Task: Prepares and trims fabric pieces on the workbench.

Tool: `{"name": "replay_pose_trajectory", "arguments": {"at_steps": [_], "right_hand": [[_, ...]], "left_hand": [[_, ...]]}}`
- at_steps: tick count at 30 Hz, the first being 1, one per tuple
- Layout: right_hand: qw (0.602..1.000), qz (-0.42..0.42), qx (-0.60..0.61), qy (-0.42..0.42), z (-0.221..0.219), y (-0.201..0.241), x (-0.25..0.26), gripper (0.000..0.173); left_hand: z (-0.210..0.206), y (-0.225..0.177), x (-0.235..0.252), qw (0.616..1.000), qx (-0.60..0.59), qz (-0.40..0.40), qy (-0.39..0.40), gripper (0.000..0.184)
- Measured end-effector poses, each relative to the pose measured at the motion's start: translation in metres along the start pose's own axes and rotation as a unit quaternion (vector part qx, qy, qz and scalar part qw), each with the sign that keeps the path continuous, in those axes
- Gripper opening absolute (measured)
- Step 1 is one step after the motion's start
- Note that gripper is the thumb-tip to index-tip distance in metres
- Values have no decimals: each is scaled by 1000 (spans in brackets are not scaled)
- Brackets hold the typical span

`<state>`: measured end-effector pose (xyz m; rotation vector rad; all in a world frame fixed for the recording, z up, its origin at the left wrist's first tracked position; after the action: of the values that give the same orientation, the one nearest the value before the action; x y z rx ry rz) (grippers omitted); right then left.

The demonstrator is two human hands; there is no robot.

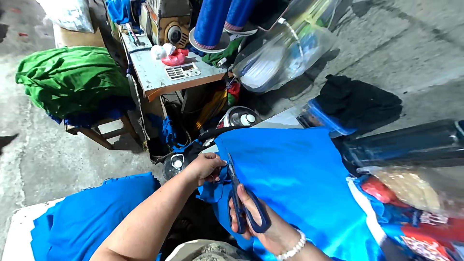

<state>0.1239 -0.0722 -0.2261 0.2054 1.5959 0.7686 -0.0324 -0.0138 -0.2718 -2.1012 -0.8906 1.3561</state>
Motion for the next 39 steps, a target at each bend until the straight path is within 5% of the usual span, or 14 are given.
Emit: {"name": "replay_pose_trajectory", "arguments": {"at_steps": [9, 18, 25, 32, 39], "right_hand": [[995, 49, 62, -63, -2, 5, 3, 46], [997, -62, -51, -8, 13, 28, 17, 55], [997, -6, -10, -80, 10, 33, 17, 46], [996, -64, -64, -12, 17, 42, 29, 57], [995, -21, -37, -96, 11, 47, 28, 48]], "left_hand": [[-3, 0, 0, 1000, 6, -16, 6, 17], [2, 9, 6, 999, 17, -24, 32, 15], [5, 7, 5, 999, 18, -33, 28, 16], [6, 9, 4, 999, 21, -38, 30, 19], [7, 8, 3, 998, 5, -53, 25, 18]]}}
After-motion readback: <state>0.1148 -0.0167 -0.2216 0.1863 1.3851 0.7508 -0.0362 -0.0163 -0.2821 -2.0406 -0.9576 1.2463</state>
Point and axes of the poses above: each hand's wrist, its own x-axis towards the middle knuckle, its own z-axis out of the back of the hand, y = z × x, the point moved 3 cm from there along x, towards the middle knuckle, and after that the axes turned 1 degree about -x, right-handed, at the moved point
